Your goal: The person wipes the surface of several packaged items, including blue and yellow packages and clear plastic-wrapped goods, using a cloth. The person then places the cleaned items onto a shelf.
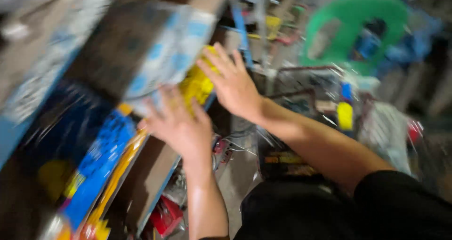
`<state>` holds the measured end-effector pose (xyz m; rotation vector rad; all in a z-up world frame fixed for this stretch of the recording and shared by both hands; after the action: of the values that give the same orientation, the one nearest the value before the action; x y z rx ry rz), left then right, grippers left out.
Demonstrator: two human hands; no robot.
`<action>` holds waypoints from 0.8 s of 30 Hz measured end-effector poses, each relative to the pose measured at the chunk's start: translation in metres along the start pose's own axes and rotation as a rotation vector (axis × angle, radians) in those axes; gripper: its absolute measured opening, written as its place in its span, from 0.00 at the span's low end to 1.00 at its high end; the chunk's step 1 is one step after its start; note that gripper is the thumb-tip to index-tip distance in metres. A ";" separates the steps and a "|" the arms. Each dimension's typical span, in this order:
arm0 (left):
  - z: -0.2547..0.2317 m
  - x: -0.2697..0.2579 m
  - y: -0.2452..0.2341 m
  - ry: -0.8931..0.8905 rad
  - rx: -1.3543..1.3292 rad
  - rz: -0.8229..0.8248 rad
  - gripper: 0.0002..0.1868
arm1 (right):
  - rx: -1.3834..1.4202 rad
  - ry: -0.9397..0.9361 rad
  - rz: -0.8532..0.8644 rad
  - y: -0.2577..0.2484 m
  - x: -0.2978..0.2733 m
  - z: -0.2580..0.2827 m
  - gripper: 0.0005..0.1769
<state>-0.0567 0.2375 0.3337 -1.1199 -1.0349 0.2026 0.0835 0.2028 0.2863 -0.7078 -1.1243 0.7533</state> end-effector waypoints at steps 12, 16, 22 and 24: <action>-0.145 -0.171 0.144 0.066 -0.657 1.000 0.35 | -0.439 0.932 0.291 -0.032 -0.489 -0.158 0.34; -0.100 -0.270 0.304 -0.213 -0.564 1.243 0.56 | -0.411 1.161 0.332 -0.059 -0.539 -0.135 0.44; -0.078 -0.311 0.371 -0.416 -0.661 1.262 0.48 | 0.220 1.691 0.492 -0.013 -0.669 -0.158 0.67; -0.079 -0.306 0.360 -0.394 -0.859 1.189 0.14 | -0.030 1.482 0.487 0.017 -0.743 -0.190 0.55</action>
<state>-0.0401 0.1703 -0.1406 -2.4795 -0.6469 1.0166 0.0767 -0.4177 -0.1641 -1.2497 0.4035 0.3900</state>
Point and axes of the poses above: each hand's wrist, its own x-axis towards the middle knuckle, its own y-axis out of the palm, z = x × y, the point moved 6 cm from there along x, towards the middle knuckle, and after that the axes turned 14 degrees about z, right-handed, at the moved point
